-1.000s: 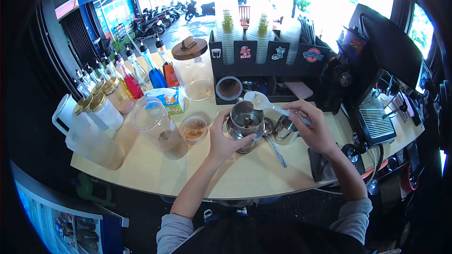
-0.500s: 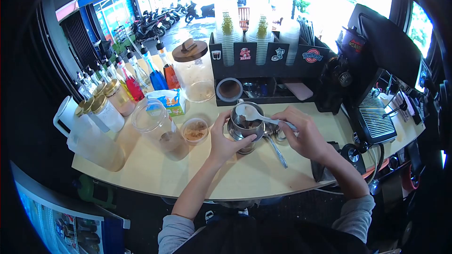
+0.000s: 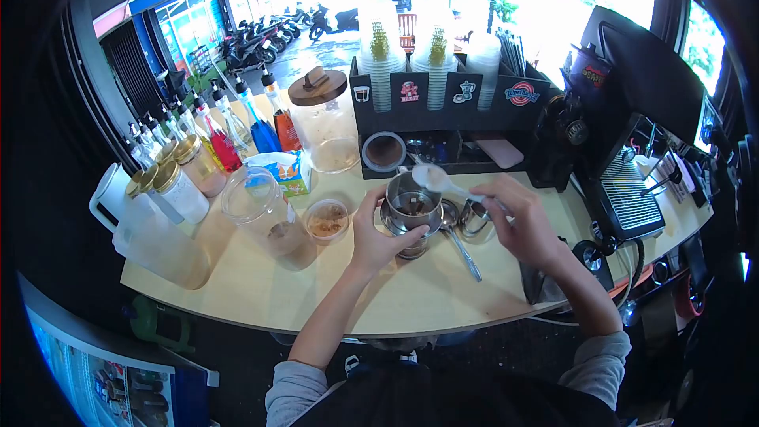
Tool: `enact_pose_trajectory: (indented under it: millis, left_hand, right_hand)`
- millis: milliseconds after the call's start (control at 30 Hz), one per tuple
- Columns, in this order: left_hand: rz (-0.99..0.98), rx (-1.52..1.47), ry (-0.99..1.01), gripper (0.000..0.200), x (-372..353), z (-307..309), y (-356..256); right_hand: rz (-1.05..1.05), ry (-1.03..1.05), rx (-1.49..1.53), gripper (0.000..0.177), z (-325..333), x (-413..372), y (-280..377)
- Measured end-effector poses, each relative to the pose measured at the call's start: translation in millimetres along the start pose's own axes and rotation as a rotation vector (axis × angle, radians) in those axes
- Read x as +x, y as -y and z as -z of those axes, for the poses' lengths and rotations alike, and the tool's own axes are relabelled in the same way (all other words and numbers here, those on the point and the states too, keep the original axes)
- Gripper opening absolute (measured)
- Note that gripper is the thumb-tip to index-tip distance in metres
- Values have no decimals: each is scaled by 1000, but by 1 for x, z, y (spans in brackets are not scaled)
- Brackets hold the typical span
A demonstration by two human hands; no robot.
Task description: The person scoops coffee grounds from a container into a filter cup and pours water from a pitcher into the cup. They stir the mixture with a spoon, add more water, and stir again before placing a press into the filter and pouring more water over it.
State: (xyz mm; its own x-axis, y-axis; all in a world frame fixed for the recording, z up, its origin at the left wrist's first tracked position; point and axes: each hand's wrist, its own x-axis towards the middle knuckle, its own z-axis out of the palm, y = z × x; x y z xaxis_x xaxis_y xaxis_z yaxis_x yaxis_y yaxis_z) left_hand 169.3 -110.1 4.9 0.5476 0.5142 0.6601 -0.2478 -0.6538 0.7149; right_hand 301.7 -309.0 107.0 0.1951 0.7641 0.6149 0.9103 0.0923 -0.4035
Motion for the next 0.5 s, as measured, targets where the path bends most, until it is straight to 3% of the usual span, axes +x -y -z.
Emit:
enact_pose_trajectory:
  millis: [333,500]
  left_hand:
    - [-9,-23,-11,71,0,-2,3]
    - [50,-32,59,74,-1,6,-4]
  right_hand:
    - [115,-14,-179,32,-5,-7,-1]
    - [134,-26,-148,25,-9,5,10]
